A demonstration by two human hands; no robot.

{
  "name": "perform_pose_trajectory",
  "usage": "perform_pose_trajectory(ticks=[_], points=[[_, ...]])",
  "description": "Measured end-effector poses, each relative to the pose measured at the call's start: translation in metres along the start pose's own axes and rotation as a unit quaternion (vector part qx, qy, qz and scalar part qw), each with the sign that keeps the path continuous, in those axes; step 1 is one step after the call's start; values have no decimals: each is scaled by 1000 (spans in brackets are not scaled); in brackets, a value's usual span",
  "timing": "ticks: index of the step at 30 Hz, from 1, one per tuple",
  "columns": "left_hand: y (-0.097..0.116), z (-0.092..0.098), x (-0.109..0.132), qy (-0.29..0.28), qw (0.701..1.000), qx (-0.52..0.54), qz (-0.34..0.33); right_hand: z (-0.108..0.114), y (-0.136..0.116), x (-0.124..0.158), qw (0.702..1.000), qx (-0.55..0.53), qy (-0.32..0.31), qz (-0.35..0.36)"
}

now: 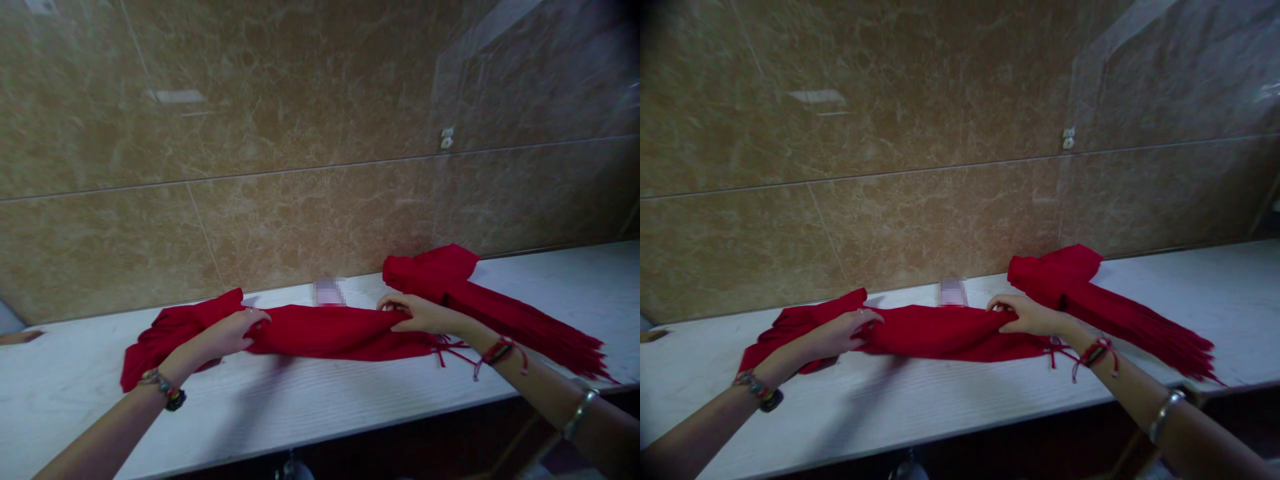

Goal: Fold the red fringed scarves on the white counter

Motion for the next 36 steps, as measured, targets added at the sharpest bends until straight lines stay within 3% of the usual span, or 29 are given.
perform_pose_trajectory(ticks=[4, 6, 11, 17, 22, 26, 31, 33, 36], points=[[-9, 5, 1, -25, 999, -29, 13, 9, -4, -2, 988, -153, -1, 14], [-12, 9, 2, -9, 1000, -12, 20, 13, -7, -3, 982, -191, -4, 5], [-15, 16, 2, 7, 998, 60, 21, 18, -3, -3, 981, -190, 0, -47], [-15, 20, -7, 14, 999, 44, -12, 13, 9, 0, 971, -183, -119, -98], [-18, 20, -10, 9, 1000, 20, -16, 14, 11, 1, 959, -239, -117, -100], [-30, 12, -6, -22, 1000, 4, 15, 20, 19, -3, 955, -273, -48, -110], [-71, -1, 2, -18, 996, -20, 82, 53, 9, -3, 975, -142, 136, -104], [-90, 6, 9, 19, 994, 7, 104, 72, -4, 3, 967, -105, 218, -82], [-111, 34, 29, 90, 984, 59, 144, 96, -25, 19, 946, -82, 309, -51]])
Point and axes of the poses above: each hand's wrist, its own x-axis away from the middle knuckle, its own z-axis out of the back of the hand, y = z × x, the point moved 3 cm from there along -x, towards the middle knuckle, and after that the axes turned 13 degrees about -y, right-handed, at the moved point
